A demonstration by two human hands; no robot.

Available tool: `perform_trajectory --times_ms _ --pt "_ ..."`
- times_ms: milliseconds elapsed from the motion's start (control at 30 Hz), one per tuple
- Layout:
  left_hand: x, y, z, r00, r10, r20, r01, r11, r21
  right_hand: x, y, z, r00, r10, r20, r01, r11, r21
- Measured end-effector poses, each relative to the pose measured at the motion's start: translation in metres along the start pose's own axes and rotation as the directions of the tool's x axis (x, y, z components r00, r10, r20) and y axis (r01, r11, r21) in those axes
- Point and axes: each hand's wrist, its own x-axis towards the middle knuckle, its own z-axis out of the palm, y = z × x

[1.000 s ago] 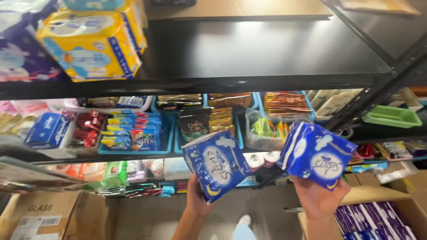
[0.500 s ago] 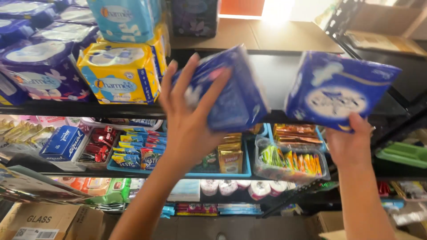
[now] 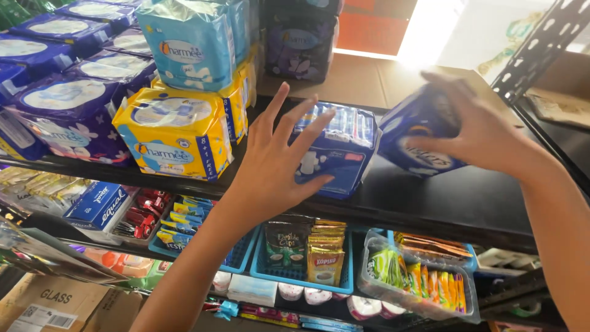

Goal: Take packs of feminine hygiene products from a box and place them neatly on a store shelf.

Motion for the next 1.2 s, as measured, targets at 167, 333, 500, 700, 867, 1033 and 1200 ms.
perform_trajectory --times_ms 167,333,500,700,867,1033,1200 --pt "0.003 -0.009 -0.003 0.987 -0.073 0.147 0.099 0.978 -0.185 -0.004 0.013 -0.010 0.970 -0.242 -0.015 0.237 0.959 -0.156" --pt "0.014 -0.034 0.015 0.995 0.023 0.093 0.016 0.919 -0.394 -0.009 0.042 0.010 0.998 0.024 0.064 -0.016 0.993 -0.121" --pt "0.029 -0.017 0.012 0.985 -0.130 -0.111 0.099 0.963 -0.250 -0.002 0.015 0.020 0.970 0.218 0.111 -0.215 0.976 -0.035" --pt "0.043 0.019 0.039 0.985 -0.166 0.048 0.169 0.985 -0.048 0.004 0.018 0.029 0.997 0.062 0.036 -0.068 0.982 0.177" --pt "0.039 -0.022 0.040 0.994 -0.087 0.068 0.095 0.987 -0.129 -0.001 0.086 0.031 0.996 0.047 0.076 -0.057 0.988 0.142" --pt "0.046 0.002 0.046 0.979 -0.126 -0.158 0.136 0.989 0.058 -0.009 0.087 0.036 1.000 -0.020 -0.004 0.020 0.900 0.435" --pt "0.054 0.009 0.067 0.999 -0.050 -0.010 0.051 0.964 0.262 -0.010 0.099 0.048 0.999 0.032 -0.044 -0.008 0.893 0.450"
